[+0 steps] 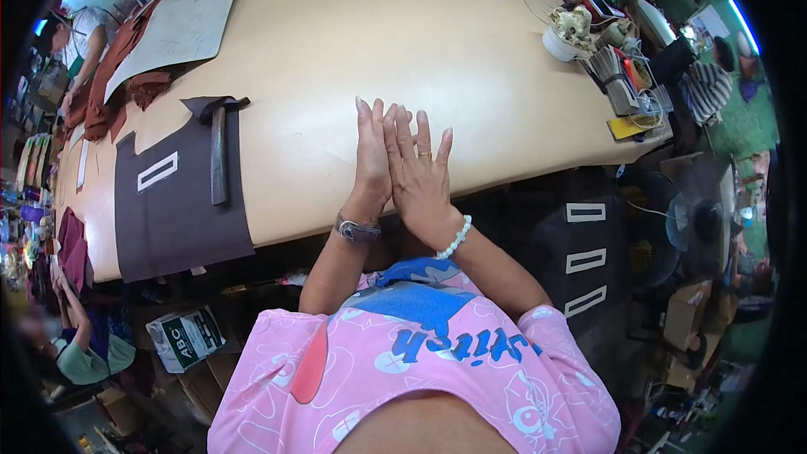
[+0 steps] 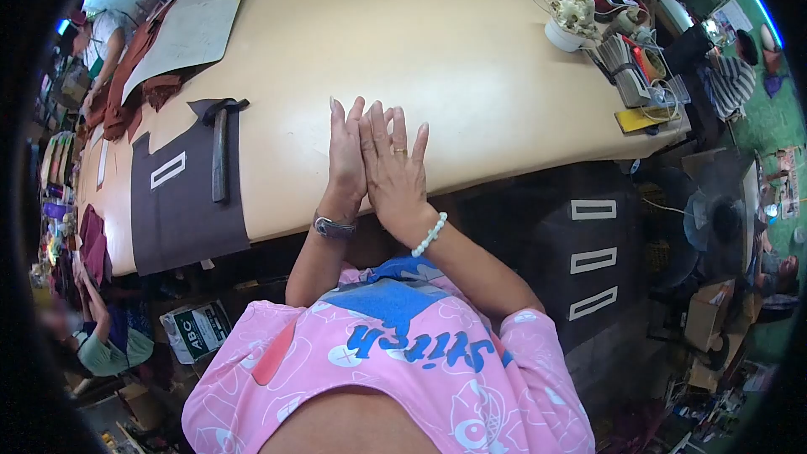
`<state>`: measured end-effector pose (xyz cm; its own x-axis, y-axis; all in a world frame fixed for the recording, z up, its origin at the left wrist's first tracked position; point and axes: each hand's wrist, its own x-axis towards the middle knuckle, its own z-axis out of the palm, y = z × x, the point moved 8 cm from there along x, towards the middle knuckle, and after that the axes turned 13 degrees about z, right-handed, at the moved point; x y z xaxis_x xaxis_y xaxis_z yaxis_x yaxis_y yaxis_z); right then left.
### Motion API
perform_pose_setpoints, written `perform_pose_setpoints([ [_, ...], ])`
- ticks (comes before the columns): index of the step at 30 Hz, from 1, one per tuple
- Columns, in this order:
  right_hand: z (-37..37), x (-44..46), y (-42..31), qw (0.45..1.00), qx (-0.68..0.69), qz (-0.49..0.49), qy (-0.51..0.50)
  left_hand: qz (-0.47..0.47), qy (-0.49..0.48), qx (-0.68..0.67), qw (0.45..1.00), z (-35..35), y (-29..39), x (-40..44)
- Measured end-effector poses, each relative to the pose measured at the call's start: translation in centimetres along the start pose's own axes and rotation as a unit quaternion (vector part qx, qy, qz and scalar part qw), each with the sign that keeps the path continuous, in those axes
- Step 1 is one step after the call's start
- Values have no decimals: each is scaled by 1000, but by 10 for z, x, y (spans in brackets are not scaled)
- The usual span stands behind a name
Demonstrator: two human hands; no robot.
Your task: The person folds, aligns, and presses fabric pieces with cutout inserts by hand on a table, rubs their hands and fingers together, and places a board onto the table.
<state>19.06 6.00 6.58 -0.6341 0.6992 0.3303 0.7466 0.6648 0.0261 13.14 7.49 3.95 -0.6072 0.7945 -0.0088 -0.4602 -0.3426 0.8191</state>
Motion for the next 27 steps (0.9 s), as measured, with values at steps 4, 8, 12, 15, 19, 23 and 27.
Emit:
perform_pose_setpoints([
  [4, -3, 38, 27, 997, -16, 64, -42, -15, -127, -122, 984, 38, -11, -25],
  [8, 19, 30, 21, 997, -60, 54, 23, 37, -73, 24, 996, 20, -5, -21],
  [12, -8, -3, 7, 989, 99, 36, -99, -7, -34, 4, 999, 16, 4, -4],
  [15, -30, -25, 6, 966, 217, 10, -143, -27, -103, -64, 992, 36, 7, 6],
  [19, -50, -37, 26, 918, 363, 26, -159, -99, -167, -245, 950, 62, -3, -3],
  [23, -52, -47, 42, 936, 342, 7, -88, -164, -123, -451, 869, 70, -21, -8],
  [27, -44, -50, 55, 941, 332, -51, -32, -202, -84, -483, 848, 69, -39, -18],
])
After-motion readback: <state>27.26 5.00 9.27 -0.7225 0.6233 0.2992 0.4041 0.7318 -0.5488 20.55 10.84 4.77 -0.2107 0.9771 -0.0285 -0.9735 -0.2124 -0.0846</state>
